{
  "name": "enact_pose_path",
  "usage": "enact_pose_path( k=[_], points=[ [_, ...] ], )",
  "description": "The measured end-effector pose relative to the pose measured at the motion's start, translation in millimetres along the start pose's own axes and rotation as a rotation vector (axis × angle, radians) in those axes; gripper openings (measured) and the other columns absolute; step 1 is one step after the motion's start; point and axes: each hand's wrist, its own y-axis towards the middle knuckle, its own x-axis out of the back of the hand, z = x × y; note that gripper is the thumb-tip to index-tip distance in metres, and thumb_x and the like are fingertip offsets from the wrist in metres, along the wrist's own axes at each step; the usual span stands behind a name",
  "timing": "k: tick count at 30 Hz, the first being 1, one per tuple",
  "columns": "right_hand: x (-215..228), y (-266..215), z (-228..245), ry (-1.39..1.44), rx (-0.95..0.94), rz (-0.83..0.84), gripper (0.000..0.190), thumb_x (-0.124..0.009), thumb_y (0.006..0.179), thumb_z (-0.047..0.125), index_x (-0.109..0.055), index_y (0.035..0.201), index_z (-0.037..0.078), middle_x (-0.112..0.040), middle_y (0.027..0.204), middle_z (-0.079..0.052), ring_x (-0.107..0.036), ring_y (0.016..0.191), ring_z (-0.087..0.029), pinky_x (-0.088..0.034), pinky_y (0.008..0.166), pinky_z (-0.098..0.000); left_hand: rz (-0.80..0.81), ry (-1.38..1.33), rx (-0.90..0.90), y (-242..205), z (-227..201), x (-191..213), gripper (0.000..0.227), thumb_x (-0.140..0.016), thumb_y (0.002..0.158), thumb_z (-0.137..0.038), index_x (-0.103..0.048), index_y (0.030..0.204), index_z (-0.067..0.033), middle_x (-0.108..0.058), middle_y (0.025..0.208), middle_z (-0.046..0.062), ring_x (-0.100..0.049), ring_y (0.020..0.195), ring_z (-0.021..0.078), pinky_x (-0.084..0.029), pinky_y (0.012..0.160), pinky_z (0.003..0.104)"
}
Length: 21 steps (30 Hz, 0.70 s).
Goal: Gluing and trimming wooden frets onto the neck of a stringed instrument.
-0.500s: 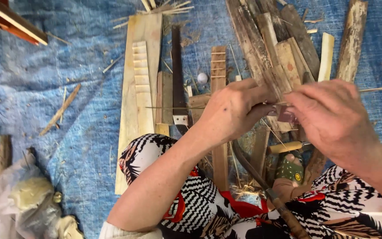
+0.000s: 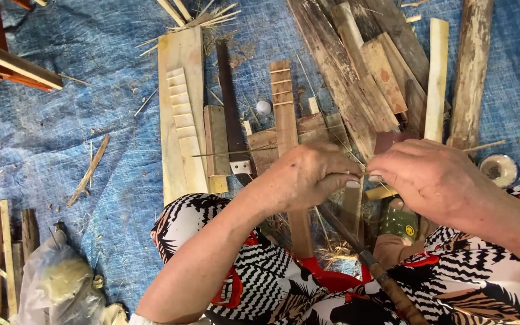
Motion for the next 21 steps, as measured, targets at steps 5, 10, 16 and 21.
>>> enact_pose_path(
  k=[5,10,16,21],
  points=[
    [13.5,-6.1,1.1,0.151,-0.278,0.224,0.019,-0.064,0.086,0.016,-0.077,0.098,0.023,-0.082,0.086,0.009,-0.066,0.043,-0.008,-0.051,0.038,-0.0236,0.089,-0.123,0.089,3.8,-1.5,-7.2,0.018,-0.072,0.085,-0.001,-0.076,0.1,-0.0091,-0.079,0.091,0.004,-0.073,0.07,0.0138,-0.063,0.064,0.025],
    [21.9,-5.4,3.5,0.218,-0.494,0.427,0.024,-0.064,0.09,0.023,-0.085,0.097,0.032,-0.083,0.061,0.01,-0.062,0.04,-0.008,-0.048,0.042,-0.0239,0.133,-0.305,0.086,-2.2,3.6,-12.2,0.014,-0.07,0.09,-0.006,-0.075,0.102,-0.009,-0.078,0.094,0.005,-0.073,0.075,0.0148,-0.061,0.066,0.028],
    [29.0,-4.0,6.3,0.269,-0.653,0.563,0.026,-0.066,0.091,0.024,-0.089,0.099,0.032,-0.083,0.061,0.006,-0.059,0.043,-0.011,-0.044,0.049,-0.0264,0.157,-0.483,0.131,-8.9,3.0,-15.9,0.015,-0.069,0.094,-0.012,-0.075,0.107,-0.0081,-0.073,0.089,0.005,-0.062,0.068,0.0126,-0.05,0.06,0.028],
    [30.4,-9.7,1.8,0.294,-0.654,0.551,0.025,-0.07,0.088,0.027,-0.092,0.096,0.031,-0.086,0.059,0.005,-0.059,0.04,-0.011,-0.043,0.049,-0.0273,0.171,-0.565,0.168,-11.9,6.3,-21.5,0.016,-0.068,0.097,-0.012,-0.076,0.11,-0.0088,-0.071,0.088,0.004,-0.058,0.068,0.0115,-0.047,0.06,0.028]
  ],
)
